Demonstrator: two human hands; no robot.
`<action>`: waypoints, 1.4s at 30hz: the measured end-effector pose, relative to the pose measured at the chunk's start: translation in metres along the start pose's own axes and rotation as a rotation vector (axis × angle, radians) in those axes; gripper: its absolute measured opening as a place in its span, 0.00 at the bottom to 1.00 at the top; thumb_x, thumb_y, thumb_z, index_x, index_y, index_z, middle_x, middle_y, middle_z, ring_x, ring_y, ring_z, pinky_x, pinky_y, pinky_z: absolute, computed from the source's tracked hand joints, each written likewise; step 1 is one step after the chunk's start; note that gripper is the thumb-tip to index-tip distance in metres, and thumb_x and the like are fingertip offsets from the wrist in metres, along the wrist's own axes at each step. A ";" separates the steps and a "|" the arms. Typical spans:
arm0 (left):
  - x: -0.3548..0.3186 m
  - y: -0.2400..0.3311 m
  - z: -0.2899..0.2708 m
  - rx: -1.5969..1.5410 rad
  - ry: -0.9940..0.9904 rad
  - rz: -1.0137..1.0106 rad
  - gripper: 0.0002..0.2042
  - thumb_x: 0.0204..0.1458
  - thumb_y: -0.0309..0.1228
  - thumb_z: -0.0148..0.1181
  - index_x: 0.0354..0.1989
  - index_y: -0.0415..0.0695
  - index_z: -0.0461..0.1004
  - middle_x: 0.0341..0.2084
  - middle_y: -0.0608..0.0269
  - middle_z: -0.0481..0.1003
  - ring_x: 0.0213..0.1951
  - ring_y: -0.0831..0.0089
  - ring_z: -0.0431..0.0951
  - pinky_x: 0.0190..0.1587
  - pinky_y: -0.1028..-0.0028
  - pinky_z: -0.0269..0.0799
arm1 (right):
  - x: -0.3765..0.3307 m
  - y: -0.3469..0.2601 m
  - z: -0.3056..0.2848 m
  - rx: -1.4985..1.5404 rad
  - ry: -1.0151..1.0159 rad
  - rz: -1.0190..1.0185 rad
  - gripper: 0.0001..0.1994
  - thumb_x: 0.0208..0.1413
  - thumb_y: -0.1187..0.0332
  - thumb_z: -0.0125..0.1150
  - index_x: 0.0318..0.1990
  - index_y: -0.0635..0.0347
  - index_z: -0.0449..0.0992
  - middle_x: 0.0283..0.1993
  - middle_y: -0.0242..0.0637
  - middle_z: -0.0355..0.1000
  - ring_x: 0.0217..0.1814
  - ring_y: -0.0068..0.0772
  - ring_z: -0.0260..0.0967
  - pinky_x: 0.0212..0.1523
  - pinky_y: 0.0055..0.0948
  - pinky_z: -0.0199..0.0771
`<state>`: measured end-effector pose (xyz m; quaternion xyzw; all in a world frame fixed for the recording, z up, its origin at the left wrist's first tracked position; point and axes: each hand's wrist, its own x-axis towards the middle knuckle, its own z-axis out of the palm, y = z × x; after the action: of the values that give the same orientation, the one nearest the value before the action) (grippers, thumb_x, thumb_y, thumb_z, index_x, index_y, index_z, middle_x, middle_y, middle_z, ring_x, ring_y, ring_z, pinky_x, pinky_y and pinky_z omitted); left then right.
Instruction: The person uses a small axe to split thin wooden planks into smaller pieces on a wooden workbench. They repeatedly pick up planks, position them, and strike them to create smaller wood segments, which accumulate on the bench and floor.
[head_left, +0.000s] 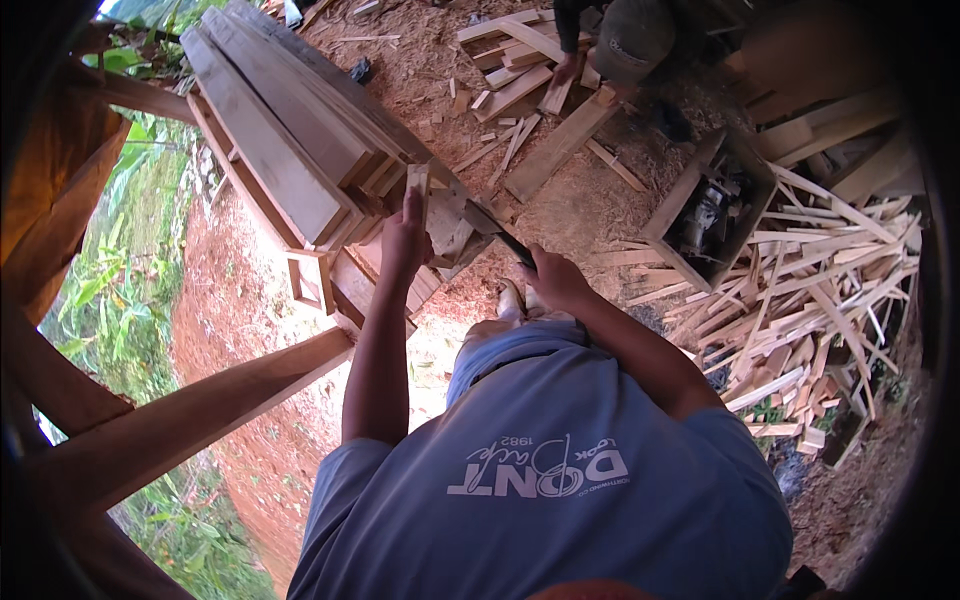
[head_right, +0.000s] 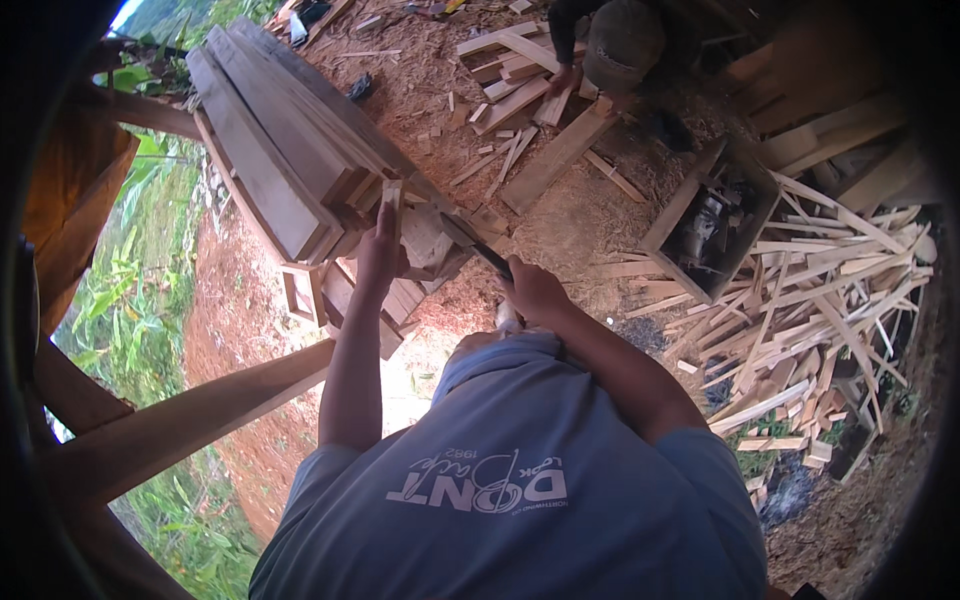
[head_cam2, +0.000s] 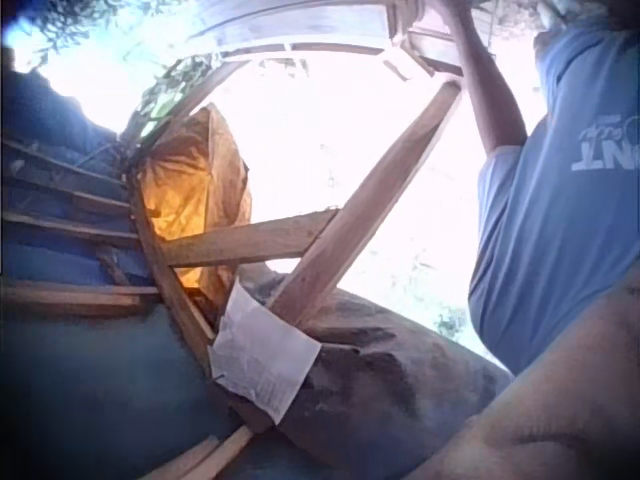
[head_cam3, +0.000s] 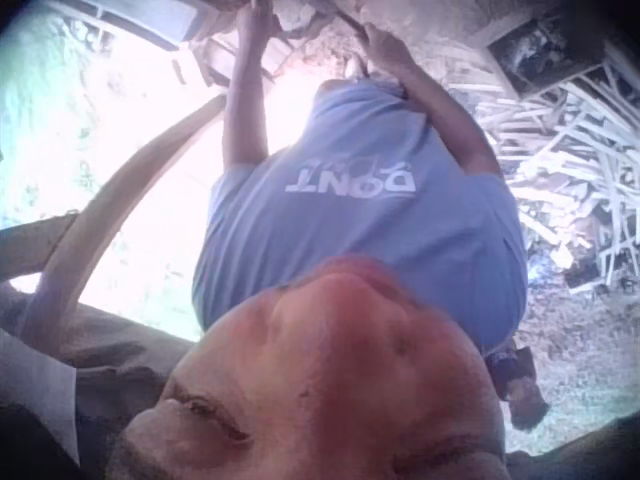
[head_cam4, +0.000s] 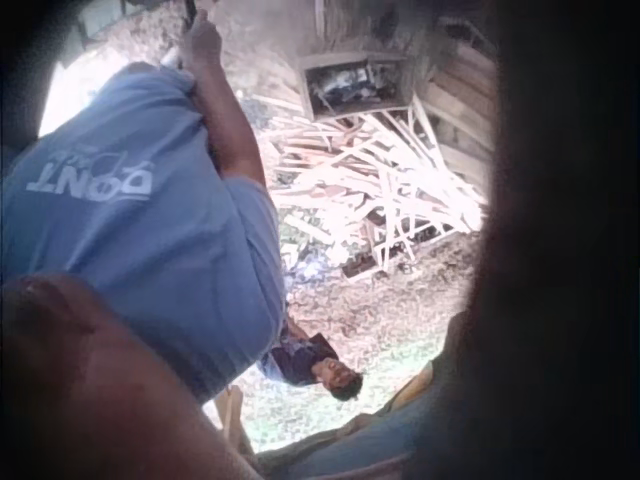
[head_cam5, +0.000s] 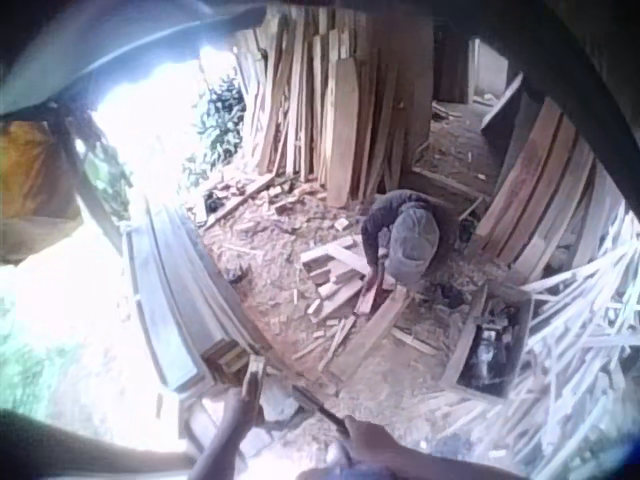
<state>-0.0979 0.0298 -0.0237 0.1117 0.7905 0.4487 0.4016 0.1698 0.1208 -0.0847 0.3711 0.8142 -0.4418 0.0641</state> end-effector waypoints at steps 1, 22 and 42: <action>0.002 -0.003 0.000 0.037 -0.001 0.013 0.37 0.69 0.66 0.45 0.22 0.40 0.71 0.09 0.61 0.65 0.11 0.68 0.69 0.17 0.66 0.63 | -0.001 0.004 0.001 -0.007 0.015 -0.018 0.18 0.69 0.56 0.60 0.49 0.65 0.72 0.36 0.59 0.80 0.43 0.67 0.80 0.44 0.58 0.79; 0.010 -0.005 0.002 0.174 0.053 0.056 0.44 0.69 0.63 0.43 0.23 0.26 0.76 0.19 0.33 0.75 0.30 0.37 0.81 0.43 0.47 0.74 | -0.002 -0.056 -0.068 -0.014 0.171 -0.060 0.16 0.72 0.60 0.57 0.44 0.69 0.70 0.30 0.62 0.76 0.39 0.70 0.78 0.36 0.58 0.75; 0.017 -0.014 0.005 0.196 0.073 0.064 0.44 0.69 0.65 0.44 0.22 0.27 0.74 0.17 0.40 0.74 0.27 0.45 0.81 0.39 0.51 0.74 | 0.001 -0.039 -0.036 -0.099 0.097 0.006 0.15 0.72 0.60 0.57 0.46 0.68 0.68 0.31 0.63 0.76 0.40 0.71 0.78 0.38 0.61 0.75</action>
<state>-0.1029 0.0338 -0.0452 0.1594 0.8408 0.3856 0.3449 0.1513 0.1357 -0.0370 0.3911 0.8361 -0.3821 0.0440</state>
